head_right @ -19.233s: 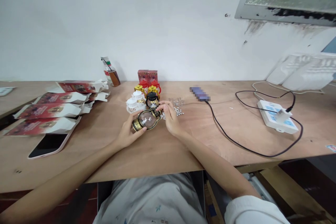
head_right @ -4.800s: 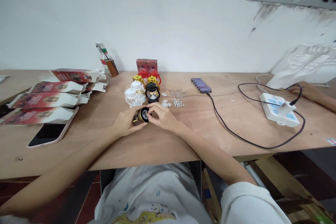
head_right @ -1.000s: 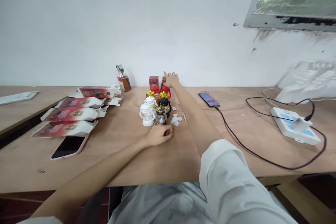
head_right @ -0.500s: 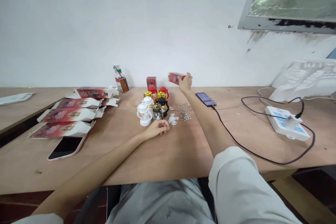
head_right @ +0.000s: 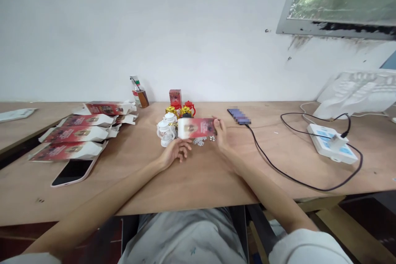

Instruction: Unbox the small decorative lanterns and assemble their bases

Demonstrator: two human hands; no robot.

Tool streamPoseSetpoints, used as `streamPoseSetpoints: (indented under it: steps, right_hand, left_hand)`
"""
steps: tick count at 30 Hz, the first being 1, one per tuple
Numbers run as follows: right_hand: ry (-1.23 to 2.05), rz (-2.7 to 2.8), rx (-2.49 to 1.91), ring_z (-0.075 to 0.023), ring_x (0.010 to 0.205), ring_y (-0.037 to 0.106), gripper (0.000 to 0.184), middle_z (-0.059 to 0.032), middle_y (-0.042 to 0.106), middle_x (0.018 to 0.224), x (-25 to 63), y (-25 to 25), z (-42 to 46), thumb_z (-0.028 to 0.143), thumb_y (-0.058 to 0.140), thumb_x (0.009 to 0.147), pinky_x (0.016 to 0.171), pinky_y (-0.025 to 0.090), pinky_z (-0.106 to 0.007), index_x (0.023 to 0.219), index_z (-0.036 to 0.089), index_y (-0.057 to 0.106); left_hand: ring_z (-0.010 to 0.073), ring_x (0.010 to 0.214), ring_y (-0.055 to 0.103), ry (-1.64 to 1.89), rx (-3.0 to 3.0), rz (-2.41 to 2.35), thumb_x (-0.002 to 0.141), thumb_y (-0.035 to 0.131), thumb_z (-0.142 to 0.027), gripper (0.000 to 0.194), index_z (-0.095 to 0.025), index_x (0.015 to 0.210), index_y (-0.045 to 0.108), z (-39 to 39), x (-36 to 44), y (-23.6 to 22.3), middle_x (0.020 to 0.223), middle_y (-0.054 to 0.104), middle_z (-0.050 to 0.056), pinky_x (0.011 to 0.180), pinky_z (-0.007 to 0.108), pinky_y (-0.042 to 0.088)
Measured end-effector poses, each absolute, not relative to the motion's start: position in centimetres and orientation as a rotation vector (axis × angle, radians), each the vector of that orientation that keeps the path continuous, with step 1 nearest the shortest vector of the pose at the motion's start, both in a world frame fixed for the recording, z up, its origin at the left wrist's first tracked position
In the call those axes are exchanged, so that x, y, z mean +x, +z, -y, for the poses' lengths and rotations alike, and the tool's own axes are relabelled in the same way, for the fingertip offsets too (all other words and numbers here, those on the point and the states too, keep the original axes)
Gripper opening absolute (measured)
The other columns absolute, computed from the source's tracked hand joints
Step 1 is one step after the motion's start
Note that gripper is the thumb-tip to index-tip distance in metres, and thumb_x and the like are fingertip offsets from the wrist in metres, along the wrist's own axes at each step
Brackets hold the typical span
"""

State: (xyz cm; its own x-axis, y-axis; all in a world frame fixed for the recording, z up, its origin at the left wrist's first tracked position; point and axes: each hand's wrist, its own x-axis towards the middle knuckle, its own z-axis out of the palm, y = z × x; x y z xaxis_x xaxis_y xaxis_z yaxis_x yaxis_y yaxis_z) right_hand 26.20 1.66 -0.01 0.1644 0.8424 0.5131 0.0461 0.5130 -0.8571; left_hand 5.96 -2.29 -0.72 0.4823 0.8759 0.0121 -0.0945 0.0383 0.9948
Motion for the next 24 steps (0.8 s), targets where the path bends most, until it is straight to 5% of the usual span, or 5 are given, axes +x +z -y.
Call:
streamPoseSetpoints:
  steps: [4,9,15,21,24]
  right_hand:
    - [0.749,1.255,-0.862,-0.0189,0.093,0.062,0.047,-0.0042,0.064,0.105,24.9,-0.3,0.3,0.061,0.049,0.080,0.077,0.052,-0.032,0.107,0.024,0.058]
    - [0.594,1.362,-0.888,-0.0209,0.107,0.058,0.043,-0.0051,0.062,0.115,25.3,-0.3,2.3,0.055,0.043,0.087,0.092,0.047,-0.036,0.116,0.026,0.056]
    - [0.311,1.689,-0.834,-0.0227,0.120,0.051,0.050,-0.0072,0.058,0.125,25.9,-1.0,3.0,0.055,0.030,0.091,0.105,0.037,-0.041,0.125,0.026,0.055]
    - [0.604,1.425,-0.895,-0.0234,0.103,0.061,0.054,-0.0072,0.067,0.105,26.1,-0.9,2.1,0.056,0.024,0.092,0.090,0.048,-0.041,0.119,0.025,0.059]
    - [0.475,1.398,-0.951,-0.0224,0.103,0.059,0.045,-0.0070,0.065,0.107,26.5,-0.4,2.0,0.053,0.032,0.091,0.091,0.046,-0.040,0.119,0.027,0.057]
  left_hand:
    - [0.0214,0.085,0.058,0.894,1.212,-0.634,0.076,0.043,-0.057,0.052,-0.016,0.105,0.055,4.2,4.6,-0.4,0.115,0.057,0.015,0.055,0.029,0.054]
    - [0.0262,0.103,0.056,0.991,1.207,-0.616,0.061,0.070,-0.032,0.069,-0.024,0.124,0.044,4.9,4.1,-0.2,0.126,0.052,0.011,0.070,0.038,0.057]
    - [0.0234,0.089,0.062,1.098,1.233,-0.812,0.051,0.081,-0.039,0.075,-0.014,0.115,0.050,4.2,4.8,-0.5,0.110,0.063,0.012,0.069,0.033,0.054]
    - [0.0194,0.073,0.064,1.132,1.243,-0.804,0.056,0.076,-0.042,0.063,-0.012,0.106,0.054,3.6,4.1,-0.2,0.091,0.068,0.009,0.057,0.026,0.052]
    - [0.0165,0.061,0.062,1.184,1.218,-0.792,0.056,0.074,-0.044,0.059,-0.012,0.102,0.055,3.3,3.7,0.2,0.082,0.068,0.007,0.048,0.024,0.049]
